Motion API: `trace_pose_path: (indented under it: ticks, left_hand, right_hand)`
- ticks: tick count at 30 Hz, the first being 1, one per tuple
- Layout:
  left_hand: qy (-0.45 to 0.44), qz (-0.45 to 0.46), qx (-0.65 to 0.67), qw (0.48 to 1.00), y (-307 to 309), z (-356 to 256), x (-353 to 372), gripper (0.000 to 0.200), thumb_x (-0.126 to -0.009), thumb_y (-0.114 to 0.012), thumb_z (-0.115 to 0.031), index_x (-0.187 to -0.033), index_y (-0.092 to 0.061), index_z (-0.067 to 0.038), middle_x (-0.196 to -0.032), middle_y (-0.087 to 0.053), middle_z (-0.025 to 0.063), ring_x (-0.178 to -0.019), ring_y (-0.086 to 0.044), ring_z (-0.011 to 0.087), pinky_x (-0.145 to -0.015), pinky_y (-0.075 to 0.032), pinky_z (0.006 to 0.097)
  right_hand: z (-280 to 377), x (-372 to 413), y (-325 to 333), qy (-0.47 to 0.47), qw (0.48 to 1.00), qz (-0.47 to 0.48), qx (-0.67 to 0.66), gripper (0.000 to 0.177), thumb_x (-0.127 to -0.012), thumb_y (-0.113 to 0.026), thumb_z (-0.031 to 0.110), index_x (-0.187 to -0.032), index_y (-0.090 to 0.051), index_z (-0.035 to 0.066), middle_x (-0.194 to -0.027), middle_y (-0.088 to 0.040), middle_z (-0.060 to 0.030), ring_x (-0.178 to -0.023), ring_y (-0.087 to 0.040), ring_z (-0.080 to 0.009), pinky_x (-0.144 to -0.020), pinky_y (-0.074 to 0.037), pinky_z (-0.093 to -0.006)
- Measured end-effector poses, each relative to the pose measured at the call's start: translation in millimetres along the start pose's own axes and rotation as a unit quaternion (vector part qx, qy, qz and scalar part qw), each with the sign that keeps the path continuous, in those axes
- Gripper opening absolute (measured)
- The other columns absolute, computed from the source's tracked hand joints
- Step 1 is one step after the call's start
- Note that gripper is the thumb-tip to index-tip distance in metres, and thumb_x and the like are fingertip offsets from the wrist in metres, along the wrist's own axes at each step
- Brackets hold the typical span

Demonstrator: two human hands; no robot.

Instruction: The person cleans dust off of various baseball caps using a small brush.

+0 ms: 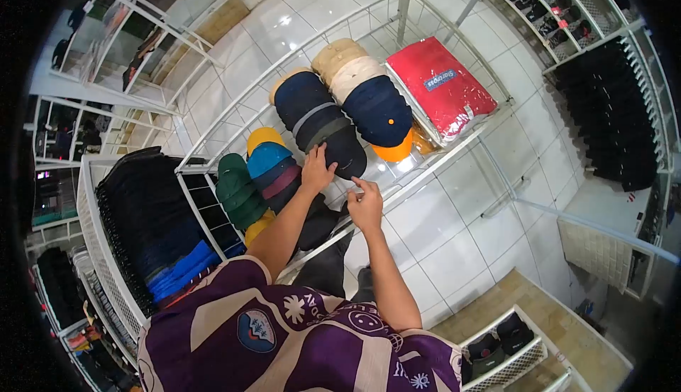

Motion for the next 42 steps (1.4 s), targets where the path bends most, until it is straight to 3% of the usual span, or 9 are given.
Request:
trace_pose_path:
  ticks: [11,14,18,20,24,28,32,35,42]
  left_hand:
    - [-0.018,0.088,0.197,0.976,-10.2,-41.1,6.1,0.055,-0.083,-0.082,-0.025,-0.120,-0.060,0.009,-0.110,-0.065,0.0245,-0.103,-0.065,0.0431,-0.091,-0.051,0.0443]
    - [0.024,0.083,0.508,0.857,67.3,-103.0,51.5,0.046,-0.094,-0.073,-0.018,-0.131,-0.057,0.005,-0.126,-0.066,0.0162,-0.114,-0.063,0.0207,-0.100,-0.047,0.0332]
    - [0.028,0.206,0.672,0.710,90.3,-160.1,117.2,0.052,-0.098,-0.067,-0.007,-0.144,-0.046,0.002,-0.142,-0.057,0.0133,-0.130,-0.055,0.0212,-0.112,-0.042,0.0358]
    - [0.014,0.265,0.712,0.650,100.8,-202.5,160.5,0.055,-0.098,-0.064,-0.004,-0.148,-0.040,0.002,-0.148,-0.051,0.0137,-0.136,-0.051,0.0220,-0.116,-0.039,0.0382]
    - [-0.021,0.409,0.681,0.606,94.0,-256.8,236.8,0.067,-0.098,-0.067,-0.009,-0.155,-0.032,-0.004,-0.150,-0.050,0.0119,-0.137,-0.051,0.0243,-0.115,-0.041,0.0397]
    - [0.036,0.449,0.713,0.537,60.5,-298.8,274.0,0.075,-0.105,-0.048,-0.050,-0.161,-0.019,-0.009,-0.141,-0.058,0.0158,-0.120,-0.063,0.0232,-0.101,-0.051,0.0419]
    - [-0.141,0.538,0.499,0.664,45.3,-389.0,345.3,0.041,-0.106,-0.056,-0.035,-0.134,-0.061,-0.006,-0.114,-0.071,0.0057,-0.103,-0.067,0.0115,-0.090,-0.051,0.0250]
    - [-0.234,0.614,0.389,0.646,30.3,-446.9,407.3,0.021,-0.102,-0.065,-0.028,-0.105,-0.069,-0.008,-0.089,-0.065,-0.0066,-0.080,-0.058,0.0023,-0.071,-0.044,0.0191]
    - [-0.234,0.743,0.352,0.518,20.8,-543.6,584.4,0.038,-0.107,-0.055,-0.034,-0.126,-0.063,-0.002,-0.111,-0.071,0.0029,-0.098,-0.066,0.0094,-0.089,-0.052,0.0247]
  right_hand:
    - [-13.9,-0.2,24.4,-0.083,0.996,-0.030,0.013,0.037,-0.091,-0.071,0.022,-0.123,-0.069,0.005,-0.109,-0.066,-0.0197,-0.080,-0.072,-0.0269,-0.079,-0.056,-0.0373]
    - [-16.8,14.3,51.9,-0.110,0.991,-0.070,-0.036,0.055,-0.098,-0.065,0.039,-0.139,-0.058,0.004,-0.124,-0.061,-0.0235,-0.107,-0.067,-0.0311,-0.093,-0.052,-0.0398]
    - [-7.7,55.2,111.4,-0.262,0.855,-0.174,-0.412,0.076,-0.101,-0.056,0.055,-0.154,-0.034,0.004,-0.147,-0.048,-0.0174,-0.133,-0.050,-0.0303,-0.107,-0.043,-0.0393]
    - [7.6,68.2,148.0,-0.136,0.789,-0.139,-0.583,0.066,-0.105,-0.053,0.047,-0.151,-0.038,0.002,-0.145,-0.052,-0.0132,-0.132,-0.052,-0.0262,-0.108,-0.042,-0.0367]
    - [17.2,143.4,267.0,0.012,0.795,-0.265,-0.546,0.052,-0.108,-0.050,0.038,-0.144,-0.044,0.001,-0.142,-0.055,-0.0107,-0.127,-0.056,-0.0211,-0.107,-0.047,-0.0366]
    - [17.6,242.0,360.5,0.059,0.812,-0.269,-0.514,0.055,-0.108,-0.052,0.037,-0.145,-0.042,-0.001,-0.142,-0.055,-0.0117,-0.127,-0.055,-0.0198,-0.107,-0.046,-0.0333]
    - [2.7,359.3,418.2,-0.036,0.820,-0.363,-0.441,0.065,-0.106,-0.057,0.036,-0.150,-0.035,-0.006,-0.146,-0.052,-0.0137,-0.129,-0.054,-0.0201,-0.111,-0.040,-0.0320]
    - [-4.9,443.3,459.4,-0.018,0.824,-0.429,-0.371,0.047,-0.106,-0.057,0.033,-0.135,-0.054,-0.004,-0.129,-0.063,-0.0091,-0.116,-0.058,-0.0131,-0.100,-0.045,-0.0280]
    - [14.1,623.4,515.0,0.003,0.732,-0.650,-0.206,0.037,-0.105,-0.059,0.022,-0.132,-0.059,-0.004,-0.116,-0.067,-0.0065,-0.102,-0.062,-0.0106,-0.091,-0.048,-0.0246]
Point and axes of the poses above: each hand's wrist, its own x-axis away from the middle knuckle, its own y-axis out of the back of the hand, z = x × y, the point moved 9 cm from there along -x, towards the middle knuckle
